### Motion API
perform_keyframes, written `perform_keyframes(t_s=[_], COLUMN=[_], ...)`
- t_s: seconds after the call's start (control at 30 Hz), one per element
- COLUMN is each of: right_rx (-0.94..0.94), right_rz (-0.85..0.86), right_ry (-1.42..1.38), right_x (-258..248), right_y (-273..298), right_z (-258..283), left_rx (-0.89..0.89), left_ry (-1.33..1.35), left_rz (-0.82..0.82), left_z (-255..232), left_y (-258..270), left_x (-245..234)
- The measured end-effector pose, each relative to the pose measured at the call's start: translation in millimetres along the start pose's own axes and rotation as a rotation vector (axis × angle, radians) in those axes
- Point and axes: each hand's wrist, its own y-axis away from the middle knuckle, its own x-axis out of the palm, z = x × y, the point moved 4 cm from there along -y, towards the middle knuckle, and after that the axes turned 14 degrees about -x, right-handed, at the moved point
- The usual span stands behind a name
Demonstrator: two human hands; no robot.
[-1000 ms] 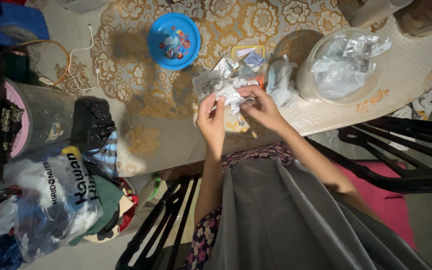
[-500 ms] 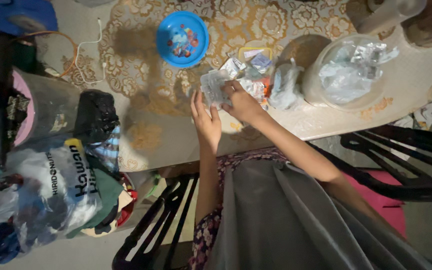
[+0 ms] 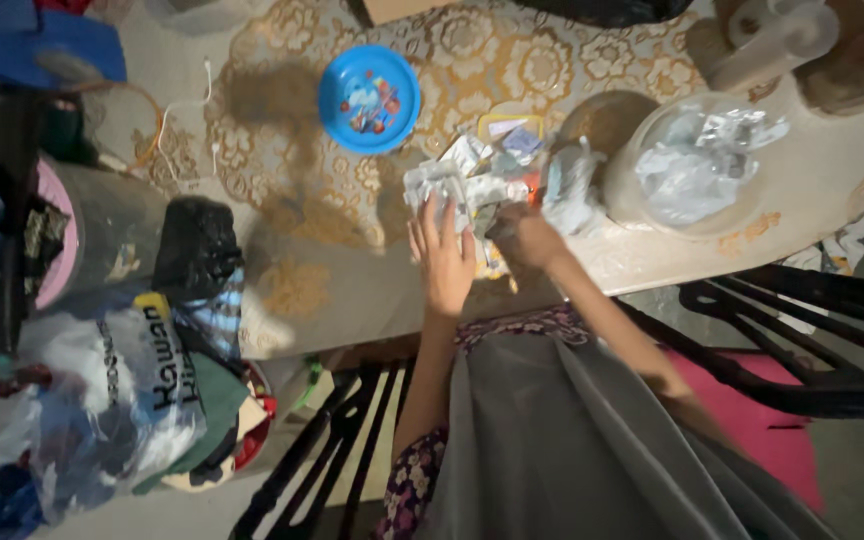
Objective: The person sorts medicine packets and plastic strips by hand, placing them into a small clear container and onto the table.
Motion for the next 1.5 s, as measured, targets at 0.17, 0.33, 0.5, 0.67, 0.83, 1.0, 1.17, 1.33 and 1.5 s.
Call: perform_keyframes(t_s=[0.17,0.33,0.5,0.67,0.83,1.0,1.17,1.33,1.5], right_rx=[0.057,0.132,-0.02,0.091,0.09,-0.052,-0.061,-0.035,-0.075], right_rz=[0.22,0.383,0.3,0.479,0.503,0.183,0.204,0.395,0.366], right_ry=[0.361,0.435,0.403,0.389,0.357,0.245,0.253,0.385,0.448], right_x=[32.6,34.4,14.7,17.0,27.1,7.3,3.5,30.4,36.1], right_y=[1.5,-6.0,-7.1,-10.6,-15.9,-13.3,-11.3,-13.9,-10.0], right_z=[13.2,6.9,1.5,-1.2,11.0,7.7,-4.0,11.3,14.3], left_rx=[0.081,0.094,0.072,0.092,0.146,0.166,0.146,0.14,0.113], left_ry=[-0.057,-0.061,-0.056,-0.078,-0.217,-0.404,-0.512,-0.489,-0.505], left_rz=[0.018,0.026,0.036,0.012,0.063,0.046,0.049,0.025,0.016], left_z=[-8.6,-7.7,-0.4,-0.2,-1.5,2.4,8.7,17.6,24.6], left_y=[0.8,3.7,3.0,2.7,0.7,2.2,-1.3,-2.3,2.7], left_x=[20.1,20.5,15.8,23.7,36.7,36.0,33.7,38.3,31.9])
